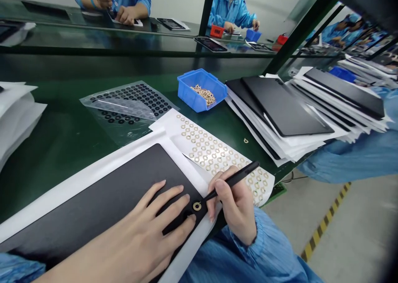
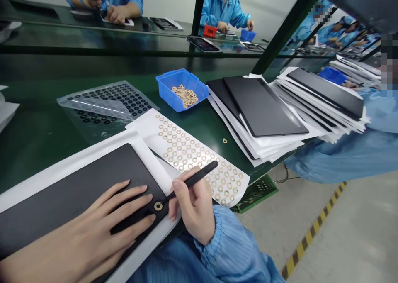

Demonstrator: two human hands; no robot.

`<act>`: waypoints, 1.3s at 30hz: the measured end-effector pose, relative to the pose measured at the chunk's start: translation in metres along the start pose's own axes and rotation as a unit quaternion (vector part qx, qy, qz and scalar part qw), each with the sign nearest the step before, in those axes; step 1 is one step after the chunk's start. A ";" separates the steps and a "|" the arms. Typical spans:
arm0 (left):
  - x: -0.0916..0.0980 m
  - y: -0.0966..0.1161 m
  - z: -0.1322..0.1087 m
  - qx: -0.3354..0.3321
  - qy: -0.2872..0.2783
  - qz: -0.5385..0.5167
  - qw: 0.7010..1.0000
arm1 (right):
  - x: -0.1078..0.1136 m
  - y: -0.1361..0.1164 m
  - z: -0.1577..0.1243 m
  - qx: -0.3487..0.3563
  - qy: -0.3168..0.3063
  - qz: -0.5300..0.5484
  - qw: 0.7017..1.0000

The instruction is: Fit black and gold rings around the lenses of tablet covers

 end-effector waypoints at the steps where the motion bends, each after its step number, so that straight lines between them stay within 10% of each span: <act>1: 0.000 0.000 0.000 0.001 0.001 -0.002 1.000 | 0.000 0.000 0.000 0.000 0.002 0.001 1.000; 39: -0.013 -0.002 0.008 0.084 0.002 -0.028 0.996 | 0.005 -0.008 -0.014 0.141 0.062 -0.039 0.987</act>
Point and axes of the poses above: each hand's wrist, its own z-axis towards the middle knuckle, its own x-axis out of the back of the hand, y = z × x, the point moved 5 cm from there along z, towards the middle knuckle, and after that the axes turned 5 degrees about -z, right-handed, at the moved point
